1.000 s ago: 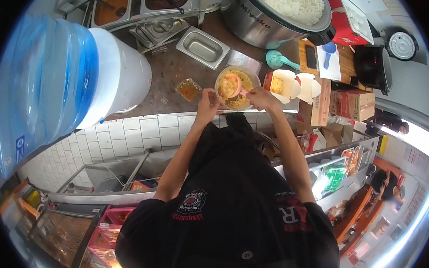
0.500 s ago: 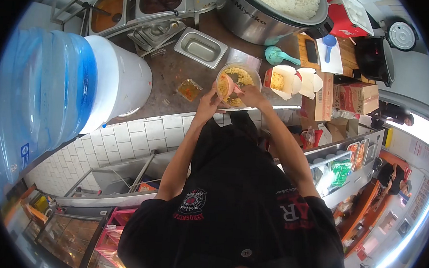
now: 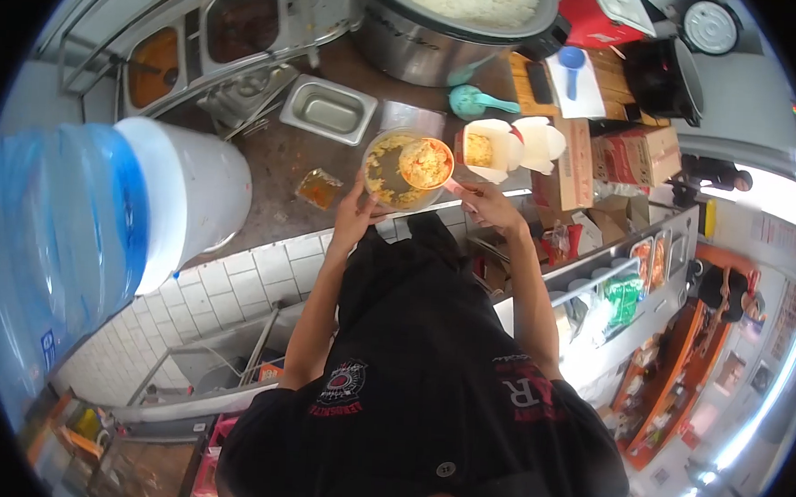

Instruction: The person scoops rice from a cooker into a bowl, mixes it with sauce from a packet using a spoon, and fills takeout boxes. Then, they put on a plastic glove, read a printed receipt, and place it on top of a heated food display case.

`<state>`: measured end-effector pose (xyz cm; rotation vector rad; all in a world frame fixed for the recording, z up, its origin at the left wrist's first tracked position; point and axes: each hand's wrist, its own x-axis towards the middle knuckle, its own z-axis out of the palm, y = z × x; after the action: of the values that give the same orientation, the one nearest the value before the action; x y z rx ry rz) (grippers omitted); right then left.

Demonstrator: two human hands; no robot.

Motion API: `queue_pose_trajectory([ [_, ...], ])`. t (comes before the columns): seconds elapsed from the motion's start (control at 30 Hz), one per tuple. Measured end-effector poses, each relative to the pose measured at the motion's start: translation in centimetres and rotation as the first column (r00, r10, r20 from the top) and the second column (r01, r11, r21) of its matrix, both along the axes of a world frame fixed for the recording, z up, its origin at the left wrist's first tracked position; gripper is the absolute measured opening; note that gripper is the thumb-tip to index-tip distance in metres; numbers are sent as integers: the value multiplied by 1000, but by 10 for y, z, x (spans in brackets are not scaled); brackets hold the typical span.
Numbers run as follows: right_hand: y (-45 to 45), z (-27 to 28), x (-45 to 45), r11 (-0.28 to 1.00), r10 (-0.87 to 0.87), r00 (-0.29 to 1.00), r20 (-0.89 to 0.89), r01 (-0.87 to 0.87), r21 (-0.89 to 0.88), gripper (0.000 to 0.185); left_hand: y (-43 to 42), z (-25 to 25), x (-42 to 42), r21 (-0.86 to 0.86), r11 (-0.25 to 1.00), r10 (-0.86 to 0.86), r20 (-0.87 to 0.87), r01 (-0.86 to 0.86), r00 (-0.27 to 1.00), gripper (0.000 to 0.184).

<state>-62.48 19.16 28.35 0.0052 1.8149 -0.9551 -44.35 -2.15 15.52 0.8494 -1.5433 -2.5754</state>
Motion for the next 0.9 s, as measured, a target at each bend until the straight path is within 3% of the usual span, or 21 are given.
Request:
queue_pose_trajectory([
  [0.13, 39, 28, -2, 975, -177, 977, 121, 191, -114, 43, 1, -5, -1, -69, 997, -36, -8, 35, 999, 67],
  [0.2, 70, 34, -15, 964, -263, 965, -17, 262, -34, 31, 0, -4, -1, -114, 993, -43, -18, 41, 999, 67],
  [0.23, 83, 44, -23, 949, -315, 946, -80, 312, -44, 38, 0, -4, -1, -118, 992, -42, -28, 38, 999, 67],
  [0.33, 124, 55, -54, 906, -423, 883, -204, 416, -79, 35, 0, -1, -1, -102, 994, -51, -23, 48, 998, 66],
  [0.37, 137, 48, -64, 900, -425, 820, -383, 429, -80, 32, 0, 0, -1, -92, 994, -52, -17, 50, 999, 66],
  [0.4, 148, 33, -72, 894, -411, 730, -546, 441, -83, 31, 0, 1, -1, -90, 995, -53, -10, 52, 999, 66],
  [0.5, 166, -11, -92, 955, 12, 383, -924, 269, 123, 27, 0, 2, -2, -94, 994, -49, 2, 49, 999, 66],
  [0.6, 142, -58, -91, 878, 371, 127, -920, 276, 391, 37, 2, -2, 0, -115, 993, -39, -1, 38, 999, 66],
  [0.7, 112, -58, -72, 871, 277, 127, -953, 387, 304, 47, 2, -6, -2, -118, 993, -14, -20, 11, 1000, 65],
  [0.83, 126, -14, -72, 898, 322, 212, -923, 240, 369, 50, 3, -6, 0, -67, 998, 20, -31, -22, 999, 65],
  [0.87, 127, 7, -68, 906, 338, 67, -939, 246, 343, 45, 4, -6, -1, -47, 998, 37, -25, -38, 999, 64],
  [0.9, 122, 32, -59, 934, 173, 152, -973, 289, 211, 39, 5, -4, -1, -36, 998, 42, -33, -43, 999, 62],
])
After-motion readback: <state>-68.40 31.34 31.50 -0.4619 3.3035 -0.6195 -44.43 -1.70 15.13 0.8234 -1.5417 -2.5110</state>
